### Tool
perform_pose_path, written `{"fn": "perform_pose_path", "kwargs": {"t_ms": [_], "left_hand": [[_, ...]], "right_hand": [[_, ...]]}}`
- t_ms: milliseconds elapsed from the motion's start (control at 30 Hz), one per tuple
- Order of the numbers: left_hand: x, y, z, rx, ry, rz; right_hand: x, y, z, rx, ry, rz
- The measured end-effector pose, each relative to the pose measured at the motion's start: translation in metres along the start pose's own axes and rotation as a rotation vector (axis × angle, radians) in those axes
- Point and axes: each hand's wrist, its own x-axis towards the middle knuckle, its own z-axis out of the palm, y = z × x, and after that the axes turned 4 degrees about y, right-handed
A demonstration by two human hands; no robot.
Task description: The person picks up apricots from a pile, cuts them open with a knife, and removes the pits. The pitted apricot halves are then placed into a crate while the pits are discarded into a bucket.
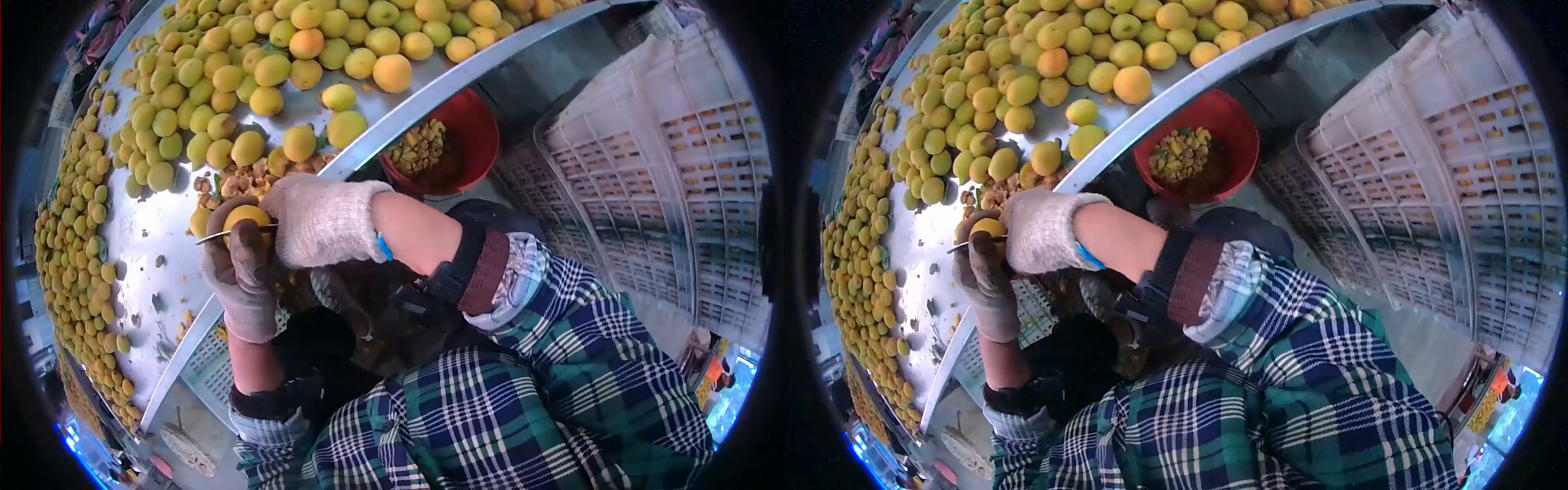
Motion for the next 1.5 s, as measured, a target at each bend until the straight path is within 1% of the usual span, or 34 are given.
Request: {"fn": "perform_pose_path", "kwargs": {"t_ms": [33,67,167,200,233,300,333,400,433,600,633,700,733,767,833,900,933,1033,1167,1267,1367,1400,1467,1500], "left_hand": [[0.0,0.0,-0.001,0.013,-0.008,0.001],[0.0,-0.006,-0.004,0.051,-0.011,0.048],[-0.002,-0.004,0.0,0.037,0.012,0.042],[0.001,-0.003,-0.002,0.035,0.006,0.029],[0.004,-0.003,-0.005,0.035,0.002,0.015],[0.007,0.0,-0.008,-0.003,0.001,-0.029],[0.007,0.003,-0.006,-0.048,0.006,-0.059],[0.005,0.008,0.001,-0.144,0.032,-0.149],[0.006,0.006,-0.002,-0.117,0.021,-0.142],[0.004,0.002,-0.014,0.054,-0.053,-0.111],[0.002,0.0,-0.017,0.022,-0.05,-0.12],[0.003,-0.006,-0.021,-0.054,-0.034,-0.105],[0.002,-0.008,-0.016,0.07,0.023,0.008],[0.002,-0.001,-0.014,0.039,0.017,0.01],[0.004,-0.005,-0.022,-0.016,-0.008,0.038],[0.001,0.009,-0.023,-0.142,-0.067,-0.1],[0.0,0.014,-0.022,-0.199,-0.099,-0.176],[-0.001,0.01,-0.018,-0.165,-0.065,-0.112],[0.002,0.013,-0.021,-0.077,-0.15,-0.022],[0.005,0.013,-0.024,-0.05,-0.163,-0.088],[0.003,0.025,-0.014,-0.142,-0.087,-0.206],[0.003,0.024,-0.016,-0.138,-0.093,-0.216],[0.004,0.02,-0.02,-0.125,-0.11,-0.238],[0.003,0.018,-0.02,-0.099,-0.107,-0.201]], "right_hand": [[-0.001,0.002,0.003,0.033,0.019,0.001],[-0.001,0.004,0.004,0.062,0.039,-0.002],[-0.006,-0.003,0.003,0.02,0.125,-0.01],[-0.005,-0.002,0.016,0.125,0.264,0.112],[-0.004,-0.009,0.021,0.146,0.348,0.145],[-0.004,-0.019,0.031,0.051,0.471,0.252],[-0.006,-0.024,0.026,0.024,0.403,0.283],[-0.007,-0.027,0.025,-0.019,0.406,0.309],[-0.007,-0.028,0.026,-0.042,0.407,0.321],[-0.009,-0.024,0.027,-0.095,0.45,0.278],[-0.01,-0.024,0.025,-0.102,0.454,0.274],[-0.008,-0.028,0.032,-0.143,0.535,0.285],[-0.01,-0.031,0.029,-0.168,0.515,0.283],[-0.011,-0.032,0.03,-0.2,0.533,0.272],[-0.01,-0.033,0.032,-0.296,0.549,0.24],[-0.008,-0.028,0.031,-0.364,0.48,0.204],[-0.004,-0.016,0.044,-0.317,0.718,0.054],[-0.005,-0.013,0.04,-0.345,0.646,0.081],[-0.006,-0.007,0.039,-0.253,0.641,0.016],[-0.003,-0.009,0.035,-0.255,0.509,0.103],[0.007,-0.005,0.044,-0.146,0.485,0.143],[0.006,-0.004,0.046,-0.151,0.438,0.158],[-0.002,-0.019,0.026,-0.156,0.346,0.191],[-0.006,-0.023,0.017,-0.138,0.304,0.183]]}}
